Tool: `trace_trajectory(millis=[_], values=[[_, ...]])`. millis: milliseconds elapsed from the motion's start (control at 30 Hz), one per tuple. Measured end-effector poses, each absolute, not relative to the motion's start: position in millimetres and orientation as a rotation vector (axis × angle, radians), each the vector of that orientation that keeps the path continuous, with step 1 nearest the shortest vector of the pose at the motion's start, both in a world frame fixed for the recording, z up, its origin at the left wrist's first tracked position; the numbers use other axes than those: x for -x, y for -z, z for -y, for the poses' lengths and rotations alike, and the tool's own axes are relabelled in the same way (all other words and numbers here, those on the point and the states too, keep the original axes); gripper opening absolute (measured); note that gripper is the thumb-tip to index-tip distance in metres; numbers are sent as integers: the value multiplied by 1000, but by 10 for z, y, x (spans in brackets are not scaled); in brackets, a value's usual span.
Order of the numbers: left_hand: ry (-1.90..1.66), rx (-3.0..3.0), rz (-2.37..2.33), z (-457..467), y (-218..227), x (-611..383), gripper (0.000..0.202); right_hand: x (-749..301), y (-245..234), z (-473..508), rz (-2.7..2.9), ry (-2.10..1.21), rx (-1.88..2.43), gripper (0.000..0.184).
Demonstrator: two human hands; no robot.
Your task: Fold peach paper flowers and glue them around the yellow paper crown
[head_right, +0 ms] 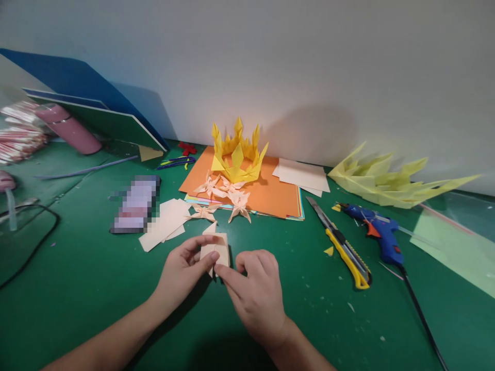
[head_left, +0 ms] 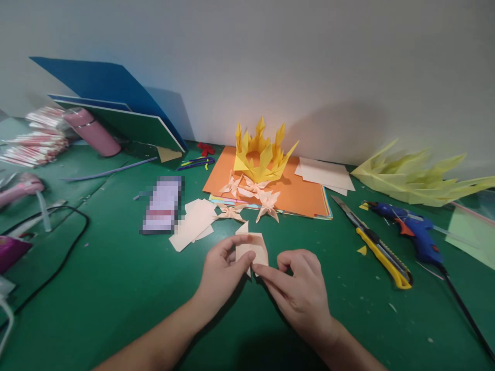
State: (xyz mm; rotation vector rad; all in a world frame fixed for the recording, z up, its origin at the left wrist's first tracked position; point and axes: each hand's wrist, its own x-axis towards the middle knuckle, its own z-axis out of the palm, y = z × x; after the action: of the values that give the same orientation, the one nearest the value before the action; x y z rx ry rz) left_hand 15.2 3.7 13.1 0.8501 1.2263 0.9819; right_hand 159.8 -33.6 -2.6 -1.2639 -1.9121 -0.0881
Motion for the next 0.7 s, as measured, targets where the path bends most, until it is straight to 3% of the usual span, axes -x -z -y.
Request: trace_trajectory(millis=[700], values=[[-982, -893, -1234, -10, -142, -168, 26, -1566, -6, 345, 2017, 96, 1246, 23]])
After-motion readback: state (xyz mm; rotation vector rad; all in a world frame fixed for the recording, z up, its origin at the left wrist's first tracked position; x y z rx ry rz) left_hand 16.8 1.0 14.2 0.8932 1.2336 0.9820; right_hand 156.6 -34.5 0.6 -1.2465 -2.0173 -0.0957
